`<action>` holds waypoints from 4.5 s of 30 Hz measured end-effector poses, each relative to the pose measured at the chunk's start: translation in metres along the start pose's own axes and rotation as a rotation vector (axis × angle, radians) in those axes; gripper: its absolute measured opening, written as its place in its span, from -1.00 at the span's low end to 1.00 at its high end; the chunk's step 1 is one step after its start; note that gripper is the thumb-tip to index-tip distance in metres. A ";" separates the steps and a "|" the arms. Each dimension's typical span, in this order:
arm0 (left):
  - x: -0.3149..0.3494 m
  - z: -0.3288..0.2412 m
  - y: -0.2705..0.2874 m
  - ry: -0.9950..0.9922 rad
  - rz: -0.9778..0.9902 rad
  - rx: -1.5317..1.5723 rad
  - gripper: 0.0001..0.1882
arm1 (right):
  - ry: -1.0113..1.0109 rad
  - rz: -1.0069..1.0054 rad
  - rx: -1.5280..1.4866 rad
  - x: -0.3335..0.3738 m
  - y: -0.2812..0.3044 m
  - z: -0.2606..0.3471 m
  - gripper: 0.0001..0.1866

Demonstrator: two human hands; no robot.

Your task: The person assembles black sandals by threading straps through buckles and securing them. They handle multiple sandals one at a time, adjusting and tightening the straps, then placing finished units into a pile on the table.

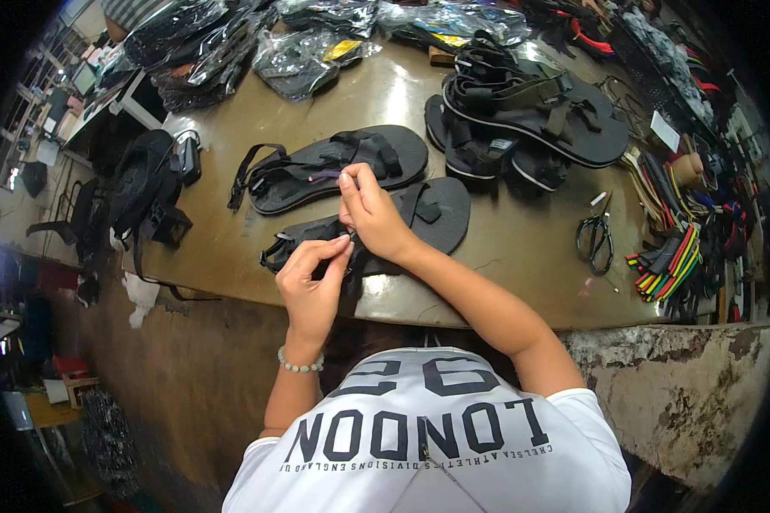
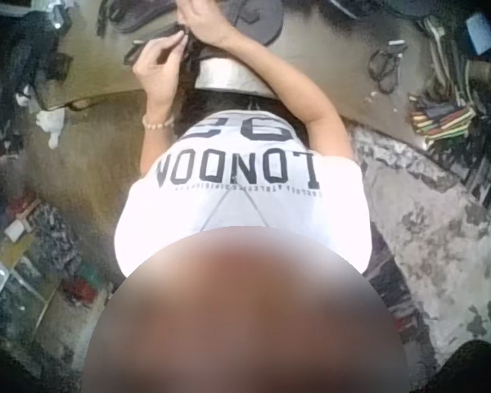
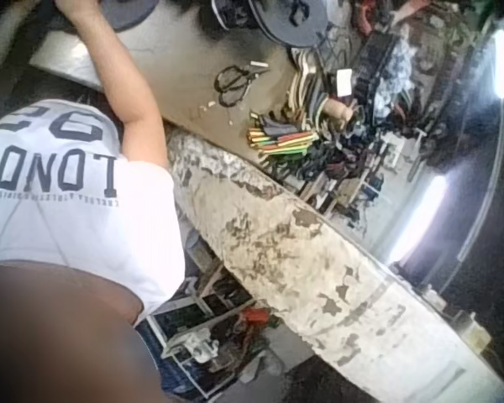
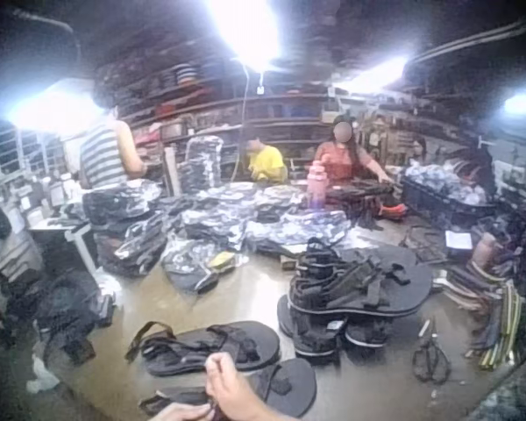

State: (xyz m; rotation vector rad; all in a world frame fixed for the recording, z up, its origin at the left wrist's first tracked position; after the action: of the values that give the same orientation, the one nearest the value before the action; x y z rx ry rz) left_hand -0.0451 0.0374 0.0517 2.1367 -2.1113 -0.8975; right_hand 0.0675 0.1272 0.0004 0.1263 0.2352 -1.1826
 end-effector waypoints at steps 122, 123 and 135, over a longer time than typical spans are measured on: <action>-0.080 0.112 0.069 0.133 0.471 -0.094 -0.17 | 0.073 -0.305 1.053 -0.035 0.047 0.065 -0.78; -0.078 0.114 0.069 0.203 0.506 -0.123 -0.18 | 0.039 -0.319 0.996 -0.023 0.045 0.075 -0.78; 0.008 0.026 -0.060 -0.043 0.588 -0.171 -0.77 | -0.005 -0.786 1.387 0.190 0.196 0.128 -0.82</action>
State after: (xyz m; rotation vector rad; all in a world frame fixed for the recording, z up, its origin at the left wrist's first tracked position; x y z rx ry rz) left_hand -0.0016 0.0453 0.0032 1.3036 -2.3703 -0.9967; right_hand 0.3318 0.0017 0.0721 1.3333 -0.6492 -1.9433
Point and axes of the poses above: each hand's wrist, its own x-axis away from the middle knuckle, its own y-axis out of the back of the hand, z = x × y, the point moved 9 cm from there along -x, towards the middle knuckle, and after that the axes turned 10 degrees about z, right-handed, at the moved point
